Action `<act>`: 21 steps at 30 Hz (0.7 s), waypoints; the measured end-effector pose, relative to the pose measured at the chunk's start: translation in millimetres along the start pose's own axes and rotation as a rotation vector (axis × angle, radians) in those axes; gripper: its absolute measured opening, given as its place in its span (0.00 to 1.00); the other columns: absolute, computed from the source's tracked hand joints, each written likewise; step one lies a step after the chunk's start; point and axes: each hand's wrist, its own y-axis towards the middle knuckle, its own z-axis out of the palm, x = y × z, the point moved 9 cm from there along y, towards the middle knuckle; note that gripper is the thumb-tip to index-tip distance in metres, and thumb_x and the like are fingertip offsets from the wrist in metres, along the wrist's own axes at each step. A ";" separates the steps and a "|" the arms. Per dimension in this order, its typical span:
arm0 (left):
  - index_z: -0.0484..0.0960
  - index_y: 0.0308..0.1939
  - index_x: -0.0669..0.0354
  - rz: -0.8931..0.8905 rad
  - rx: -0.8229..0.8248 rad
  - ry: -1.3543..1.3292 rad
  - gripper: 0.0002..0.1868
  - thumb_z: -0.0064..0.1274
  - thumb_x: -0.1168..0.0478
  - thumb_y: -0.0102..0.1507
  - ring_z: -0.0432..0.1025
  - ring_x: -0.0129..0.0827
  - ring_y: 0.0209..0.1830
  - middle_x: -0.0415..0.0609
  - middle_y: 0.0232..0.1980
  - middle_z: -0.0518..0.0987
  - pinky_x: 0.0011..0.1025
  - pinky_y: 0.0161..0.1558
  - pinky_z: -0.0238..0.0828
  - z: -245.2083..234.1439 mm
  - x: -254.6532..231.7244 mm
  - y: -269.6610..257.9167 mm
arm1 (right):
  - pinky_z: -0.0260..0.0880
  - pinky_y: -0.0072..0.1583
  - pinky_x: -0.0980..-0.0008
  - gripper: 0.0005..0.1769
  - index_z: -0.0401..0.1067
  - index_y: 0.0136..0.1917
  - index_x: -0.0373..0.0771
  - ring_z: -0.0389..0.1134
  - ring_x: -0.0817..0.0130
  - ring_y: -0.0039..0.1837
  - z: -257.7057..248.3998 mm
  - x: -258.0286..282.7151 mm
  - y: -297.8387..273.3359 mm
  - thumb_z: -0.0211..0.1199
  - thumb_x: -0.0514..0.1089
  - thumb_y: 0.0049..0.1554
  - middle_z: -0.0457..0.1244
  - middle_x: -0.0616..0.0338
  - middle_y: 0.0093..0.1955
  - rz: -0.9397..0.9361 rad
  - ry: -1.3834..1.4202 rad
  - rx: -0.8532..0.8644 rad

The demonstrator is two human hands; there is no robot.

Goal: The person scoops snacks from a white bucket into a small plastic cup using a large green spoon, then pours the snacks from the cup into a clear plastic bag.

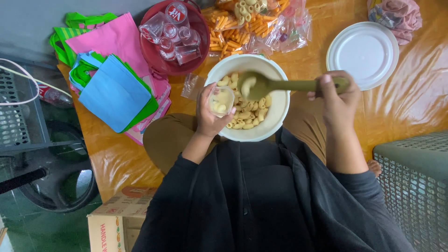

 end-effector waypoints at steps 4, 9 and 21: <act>0.66 0.69 0.57 -0.067 0.136 0.124 0.42 0.70 0.53 0.55 0.70 0.43 0.59 0.52 0.60 0.70 0.41 0.63 0.70 7.3 -9.6 3.1 | 0.72 0.40 0.64 0.18 0.66 0.49 0.29 0.71 0.51 0.37 41.5 101.4 -22.8 0.59 0.48 0.71 0.63 0.42 0.44 -0.293 -0.152 0.012; 0.73 0.63 0.66 -0.002 0.018 0.065 0.41 0.73 0.54 0.50 0.73 0.48 0.49 0.57 0.51 0.74 0.45 0.56 0.71 -0.8 -8.4 3.8 | 0.73 0.42 0.60 0.12 0.76 0.40 0.27 0.72 0.53 0.38 71.8 140.6 -46.6 0.73 0.39 0.56 0.68 0.39 0.39 -0.647 -0.111 0.266; 0.73 0.64 0.66 -0.029 0.041 -0.009 0.40 0.73 0.57 0.51 0.71 0.45 0.52 0.56 0.53 0.72 0.43 0.59 0.68 4.2 -7.3 4.2 | 0.74 0.47 0.55 0.04 0.81 0.47 0.32 0.73 0.46 0.43 122.4 50.0 -33.8 0.71 0.33 0.56 0.71 0.44 0.41 -0.129 -0.578 0.635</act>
